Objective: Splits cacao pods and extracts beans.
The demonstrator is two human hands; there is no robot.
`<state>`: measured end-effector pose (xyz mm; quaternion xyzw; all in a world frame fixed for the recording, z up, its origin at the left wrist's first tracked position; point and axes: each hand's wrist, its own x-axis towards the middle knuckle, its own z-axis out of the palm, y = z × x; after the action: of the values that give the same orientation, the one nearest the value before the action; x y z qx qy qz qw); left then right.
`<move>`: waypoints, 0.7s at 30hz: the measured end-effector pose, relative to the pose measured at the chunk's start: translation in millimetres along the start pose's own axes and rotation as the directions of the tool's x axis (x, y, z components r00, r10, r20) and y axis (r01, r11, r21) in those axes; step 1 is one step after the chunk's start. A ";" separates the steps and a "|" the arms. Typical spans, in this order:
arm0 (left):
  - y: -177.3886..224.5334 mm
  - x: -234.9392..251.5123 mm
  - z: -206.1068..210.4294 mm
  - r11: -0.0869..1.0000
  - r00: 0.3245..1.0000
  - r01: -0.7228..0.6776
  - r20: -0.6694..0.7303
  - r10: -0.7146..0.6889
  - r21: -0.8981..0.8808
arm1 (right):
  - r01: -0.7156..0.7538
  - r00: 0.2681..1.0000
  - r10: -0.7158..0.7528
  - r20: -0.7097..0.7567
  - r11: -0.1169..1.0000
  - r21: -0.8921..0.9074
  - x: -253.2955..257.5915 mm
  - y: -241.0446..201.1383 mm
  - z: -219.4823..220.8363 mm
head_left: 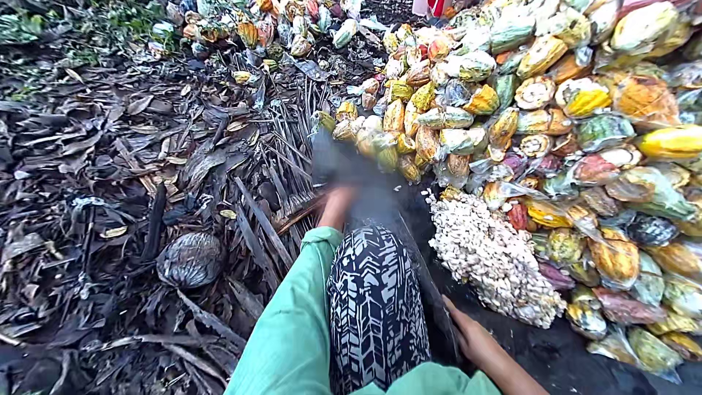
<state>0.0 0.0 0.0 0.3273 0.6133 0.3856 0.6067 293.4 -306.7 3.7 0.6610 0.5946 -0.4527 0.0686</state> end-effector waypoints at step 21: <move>-136.9 30.7 -152.7 0.459 0.943 0.297 -0.333 -0.002 0.838 | 0.044 0.960 0.010 0.279 0.982 -0.186 26.4 -18.2 -32.6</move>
<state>-144.6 -51.7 -139.3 0.4767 0.8302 0.0036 0.2889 291.7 -261.9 12.9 0.5759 0.6253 -0.4828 0.2105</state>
